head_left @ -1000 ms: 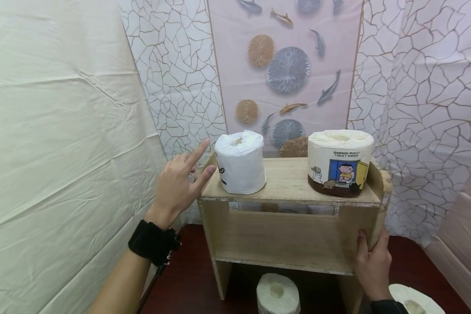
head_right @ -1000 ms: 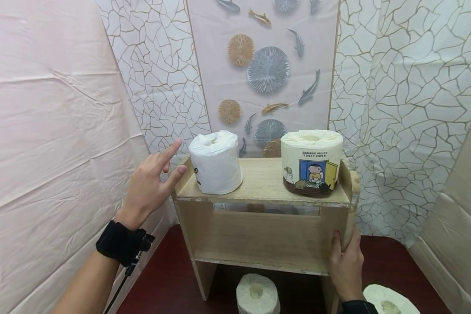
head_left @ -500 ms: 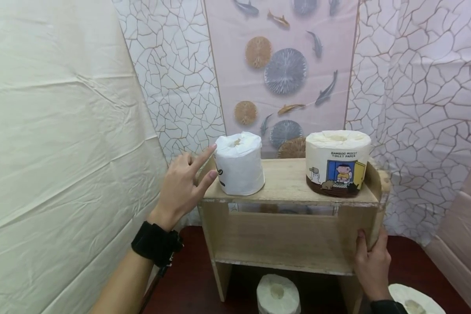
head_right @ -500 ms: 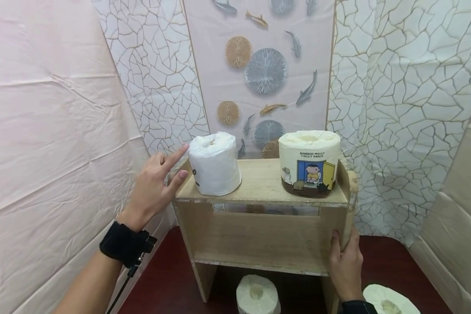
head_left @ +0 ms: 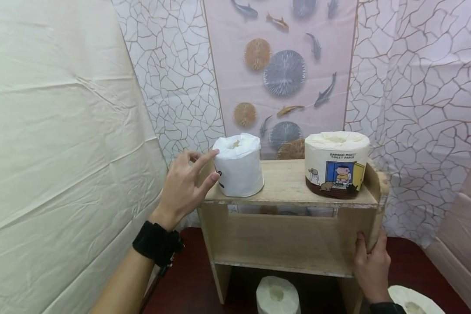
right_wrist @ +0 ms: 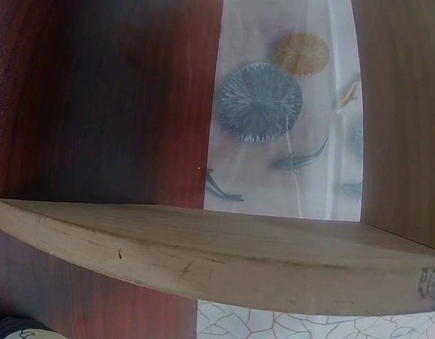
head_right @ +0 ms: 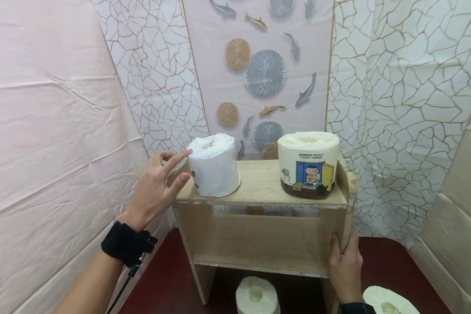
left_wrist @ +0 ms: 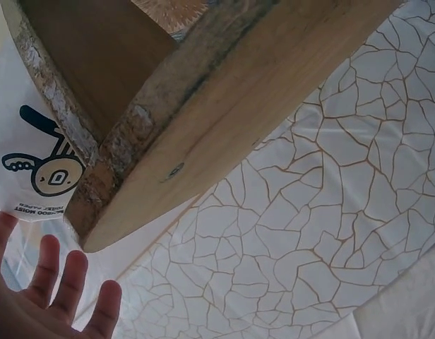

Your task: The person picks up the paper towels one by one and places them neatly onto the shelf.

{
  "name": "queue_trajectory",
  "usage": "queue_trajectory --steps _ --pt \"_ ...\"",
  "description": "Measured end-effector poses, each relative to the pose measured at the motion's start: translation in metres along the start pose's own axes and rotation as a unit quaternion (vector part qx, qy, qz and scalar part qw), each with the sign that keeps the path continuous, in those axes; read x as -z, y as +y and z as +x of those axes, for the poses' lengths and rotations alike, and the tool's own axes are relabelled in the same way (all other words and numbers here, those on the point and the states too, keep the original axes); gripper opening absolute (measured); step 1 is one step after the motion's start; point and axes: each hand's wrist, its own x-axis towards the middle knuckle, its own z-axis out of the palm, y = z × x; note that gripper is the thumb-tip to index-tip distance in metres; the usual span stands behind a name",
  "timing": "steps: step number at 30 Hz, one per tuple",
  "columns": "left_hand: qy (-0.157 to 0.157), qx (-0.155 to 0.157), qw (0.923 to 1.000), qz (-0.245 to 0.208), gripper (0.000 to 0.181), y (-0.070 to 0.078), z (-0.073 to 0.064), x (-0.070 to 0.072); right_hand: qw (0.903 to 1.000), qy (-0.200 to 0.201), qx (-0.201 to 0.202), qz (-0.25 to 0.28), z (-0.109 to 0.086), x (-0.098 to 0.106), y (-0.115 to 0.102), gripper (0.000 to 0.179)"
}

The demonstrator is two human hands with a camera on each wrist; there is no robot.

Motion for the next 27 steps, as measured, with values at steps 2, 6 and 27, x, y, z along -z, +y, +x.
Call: queue_trajectory --steps 2,6,27 --pt "0.005 0.0 1.0 -0.007 0.079 0.001 0.002 0.001 1.0 0.004 0.003 0.003 0.0 0.0 0.0 0.055" --pt "0.013 -0.009 0.9998 -0.014 0.082 0.002 0.007 0.002 1.0 0.007 0.001 0.005 0.001 -0.001 0.0 0.056" --pt "-0.014 -0.032 0.9993 0.01 0.084 0.004 0.025 0.006 0.9989 0.011 -0.045 0.007 0.0 -0.002 -0.003 0.049"
